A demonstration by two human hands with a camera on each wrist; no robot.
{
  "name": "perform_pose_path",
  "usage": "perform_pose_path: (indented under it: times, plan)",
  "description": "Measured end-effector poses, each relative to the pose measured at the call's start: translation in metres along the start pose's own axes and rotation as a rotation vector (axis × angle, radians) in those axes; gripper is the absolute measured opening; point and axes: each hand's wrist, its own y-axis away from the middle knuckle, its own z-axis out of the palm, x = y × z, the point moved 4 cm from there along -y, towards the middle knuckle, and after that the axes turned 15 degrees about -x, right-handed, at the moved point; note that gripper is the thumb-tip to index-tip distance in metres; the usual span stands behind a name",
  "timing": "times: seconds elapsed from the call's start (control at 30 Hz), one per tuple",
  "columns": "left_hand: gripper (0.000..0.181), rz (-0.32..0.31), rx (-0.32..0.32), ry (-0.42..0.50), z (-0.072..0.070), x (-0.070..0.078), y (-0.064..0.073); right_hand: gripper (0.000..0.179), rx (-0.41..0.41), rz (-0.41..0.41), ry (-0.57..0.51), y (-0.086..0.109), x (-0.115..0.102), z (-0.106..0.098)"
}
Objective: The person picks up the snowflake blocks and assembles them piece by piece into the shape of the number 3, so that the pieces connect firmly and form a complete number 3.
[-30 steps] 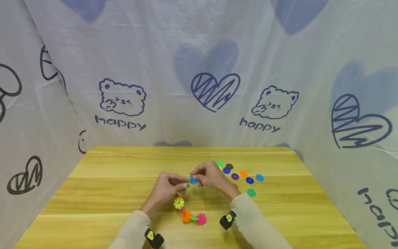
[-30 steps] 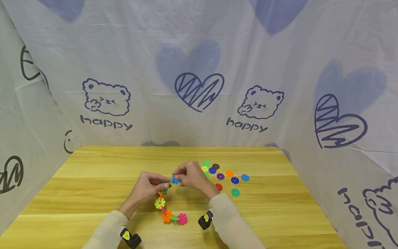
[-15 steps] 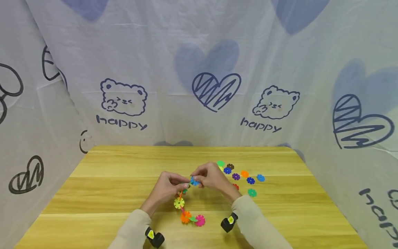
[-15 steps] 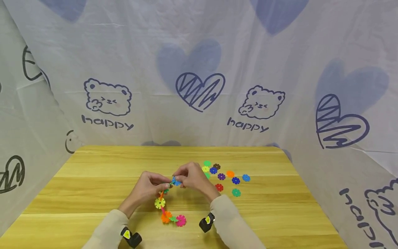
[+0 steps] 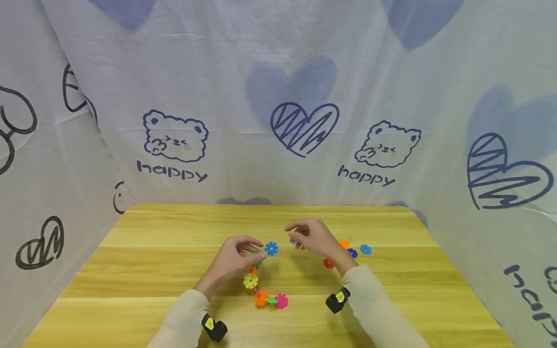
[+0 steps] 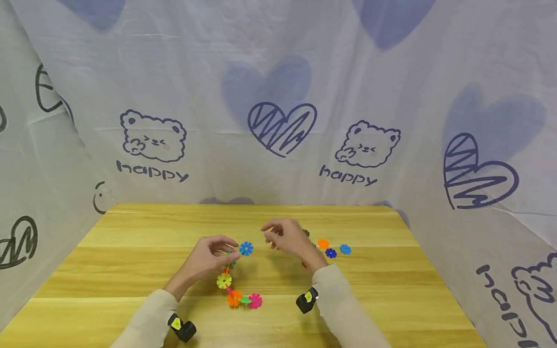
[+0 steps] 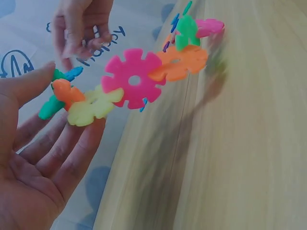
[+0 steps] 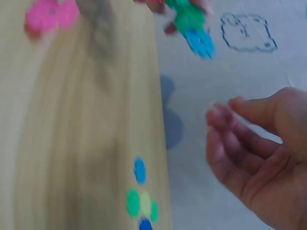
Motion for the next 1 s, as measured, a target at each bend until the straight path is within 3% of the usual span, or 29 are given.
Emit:
perform_pose_path:
  times: [0.17,0.37,0.7,1.0]
  plan:
    - [0.042,0.028,-0.032,0.003,-0.001,0.0,0.001,0.015,-0.013,0.085,0.129,0.011,0.019,-0.023]
    - [0.039,0.077,-0.079,-0.033,-0.001,0.0,0.0,0.01,-0.051,0.171,0.207,0.023,0.038,-0.035]
    - [0.052,0.116,-0.108,-0.039,-0.002,-0.002,-0.001,0.013,-0.14,0.207,0.354,0.04,0.064,-0.028]
    - [0.044,0.156,-0.153,-0.032,0.001,0.001,0.0,0.021,-0.136,0.212,0.387,0.045,0.08,-0.022]
